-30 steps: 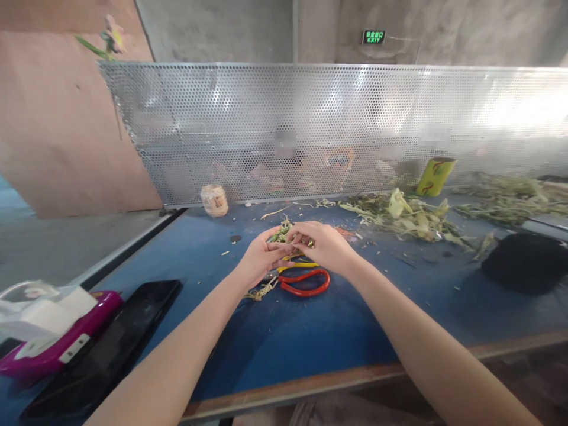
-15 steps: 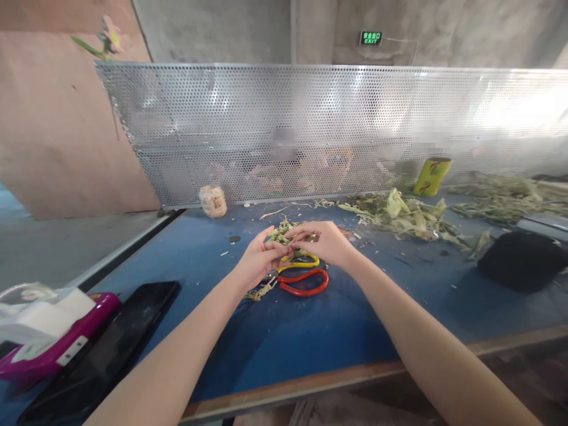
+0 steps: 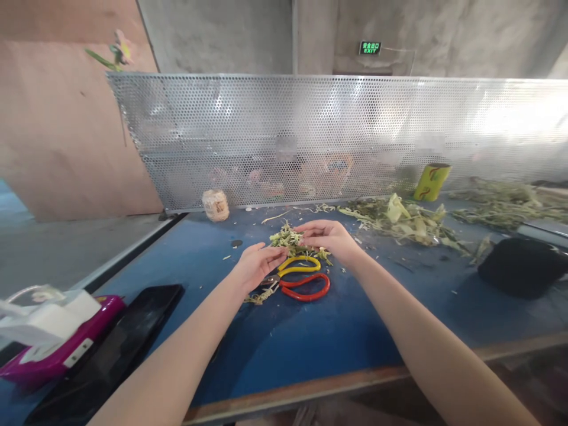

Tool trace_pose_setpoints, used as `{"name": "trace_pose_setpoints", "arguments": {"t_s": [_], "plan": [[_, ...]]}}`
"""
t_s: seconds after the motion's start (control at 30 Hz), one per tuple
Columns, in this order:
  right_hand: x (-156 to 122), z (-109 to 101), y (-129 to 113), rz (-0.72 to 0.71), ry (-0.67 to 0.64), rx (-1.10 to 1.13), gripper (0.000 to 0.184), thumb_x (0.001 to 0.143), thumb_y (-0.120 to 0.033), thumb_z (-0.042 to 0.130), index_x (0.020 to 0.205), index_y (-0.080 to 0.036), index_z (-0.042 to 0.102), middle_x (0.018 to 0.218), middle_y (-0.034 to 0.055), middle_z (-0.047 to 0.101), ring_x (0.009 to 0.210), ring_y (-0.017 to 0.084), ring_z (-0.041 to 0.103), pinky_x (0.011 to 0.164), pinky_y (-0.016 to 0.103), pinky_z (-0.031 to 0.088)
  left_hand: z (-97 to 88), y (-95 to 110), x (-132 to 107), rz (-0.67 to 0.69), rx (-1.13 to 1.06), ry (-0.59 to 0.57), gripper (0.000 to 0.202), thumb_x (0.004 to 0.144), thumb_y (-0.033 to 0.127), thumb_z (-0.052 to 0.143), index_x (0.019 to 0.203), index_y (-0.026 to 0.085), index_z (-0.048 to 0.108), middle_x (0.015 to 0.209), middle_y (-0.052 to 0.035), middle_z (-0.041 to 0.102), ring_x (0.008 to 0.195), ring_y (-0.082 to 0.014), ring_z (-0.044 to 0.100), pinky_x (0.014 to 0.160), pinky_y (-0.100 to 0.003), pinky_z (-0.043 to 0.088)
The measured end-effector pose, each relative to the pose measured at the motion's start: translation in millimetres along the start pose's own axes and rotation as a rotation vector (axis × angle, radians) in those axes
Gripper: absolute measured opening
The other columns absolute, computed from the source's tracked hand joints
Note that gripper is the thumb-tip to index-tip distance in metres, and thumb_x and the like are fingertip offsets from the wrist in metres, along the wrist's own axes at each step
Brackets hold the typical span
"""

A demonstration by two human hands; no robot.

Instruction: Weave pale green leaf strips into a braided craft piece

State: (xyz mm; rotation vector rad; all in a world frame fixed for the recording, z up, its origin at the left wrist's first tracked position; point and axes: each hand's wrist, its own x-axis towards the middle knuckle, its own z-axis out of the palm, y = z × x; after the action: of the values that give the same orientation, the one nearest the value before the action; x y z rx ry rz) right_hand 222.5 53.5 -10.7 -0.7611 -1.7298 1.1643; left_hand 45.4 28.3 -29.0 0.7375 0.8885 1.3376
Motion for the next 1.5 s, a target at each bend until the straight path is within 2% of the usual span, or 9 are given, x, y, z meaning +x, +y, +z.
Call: {"name": "trace_pose_setpoints", "arguments": {"t_s": [0.27,0.47,0.6,0.73,0.83,1.0,1.2,1.4,1.5], "plan": [[0,3,-1,0.019,-0.051,0.054,0.02,0.064,-0.017,0.061,0.083,-0.017,0.058,0.067,-0.0005,0.061,0.053,0.007,0.052,0.047,0.02,0.041,3.9,0,-2,-0.016,-0.048,-0.008,0.068,0.071,-0.009,0.046,0.13,-0.003,0.011,0.067,-0.0101,0.068,0.062,-0.0154,0.066,0.062,-0.021,0.054],[1,9,3,-0.146,0.014,-0.083,0.011,0.065,-0.019,0.062,0.074,-0.017,0.056,0.071,0.001,0.063,0.069,0.011,0.06,0.06,0.023,0.046,6.4,3,-7,-0.028,-0.08,-0.039,0.061,0.075,-0.004,0.047,0.128,-0.002,0.017,0.069,-0.0101,0.068,0.063,-0.014,0.066,0.054,-0.014,0.052],[0,11,4,-0.129,-0.029,0.008,0.011,0.066,-0.017,0.061,0.076,-0.017,0.055,0.072,0.0006,0.064,0.067,0.01,0.06,0.057,0.021,0.046,7.2,4,-7,-0.004,-0.095,-0.015,0.058,0.076,-0.003,0.045,0.127,0.002,0.019,0.065,-0.0051,0.067,0.058,-0.0111,0.065,0.055,-0.014,0.052],[-3,11,2,-0.122,-0.152,0.031,0.01,0.067,-0.016,0.06,0.075,-0.017,0.054,0.071,0.0006,0.064,0.062,0.01,0.059,0.052,0.02,0.044,6.9,2,-7,0.018,-0.095,-0.048,0.053,0.075,-0.004,0.046,0.124,0.003,0.026,0.068,-0.0065,0.067,0.062,-0.013,0.065,0.059,-0.018,0.053],[-7,11,-3,-0.248,-0.205,-0.155,0.004,0.069,-0.014,0.058,0.072,-0.017,0.057,0.073,0.0011,0.064,0.068,0.011,0.06,0.058,0.022,0.045,7.5,1,-8,0.029,-0.098,-0.061,0.052,0.075,-0.004,0.046,0.123,0.003,0.027,0.066,-0.0062,0.067,0.059,-0.0119,0.065,0.057,-0.017,0.053],[-13,19,-10,-0.547,-0.233,-0.557,0.014,0.071,-0.01,0.054,0.074,-0.02,0.063,0.074,-0.0008,0.064,0.066,0.009,0.055,0.064,0.023,0.043,11.5,3,-12,0.041,-0.077,-0.018,0.057,0.074,-0.003,0.048,0.126,0.002,0.024,0.067,-0.0054,0.066,0.056,-0.0092,0.062,0.053,-0.015,0.051],[-12,20,-9,-0.357,-0.108,-0.351,0.013,0.071,-0.01,0.052,0.074,-0.019,0.061,0.076,0.0006,0.064,0.067,0.009,0.058,0.057,0.02,0.045,7.2,1,-9,0.282,0.208,-0.06,0.069,0.068,0.003,0.057,0.129,0.011,0.025,0.068,0.0001,0.061,0.058,-0.0116,0.059,0.05,-0.022,0.05],[-7,16,-10,-0.17,0.051,-0.06,0.008,0.068,-0.023,0.059,0.074,-0.018,0.056,0.06,-0.0006,0.058,0.051,0.01,0.055,0.036,0.018,0.039,3.1,1,-13,0.459,0.468,-0.334,0.083,0.06,0.003,0.062,0.131,0.02,0.023,0.102,-0.0102,0.057,0.09,-0.0195,0.058,0.058,-0.021,0.047],[-5,15,-8,-0.189,0.056,0.014,0.01,0.067,-0.025,0.061,0.072,-0.018,0.055,0.062,0.0003,0.059,0.054,0.011,0.057,0.035,0.019,0.04,6.3,1,-21,0.54,0.543,-0.339,0.088,0.06,0.005,0.064,0.134,0.023,0.02,0.104,-0.0106,0.059,0.092,-0.019,0.058,0.062,-0.021,0.046]]}}
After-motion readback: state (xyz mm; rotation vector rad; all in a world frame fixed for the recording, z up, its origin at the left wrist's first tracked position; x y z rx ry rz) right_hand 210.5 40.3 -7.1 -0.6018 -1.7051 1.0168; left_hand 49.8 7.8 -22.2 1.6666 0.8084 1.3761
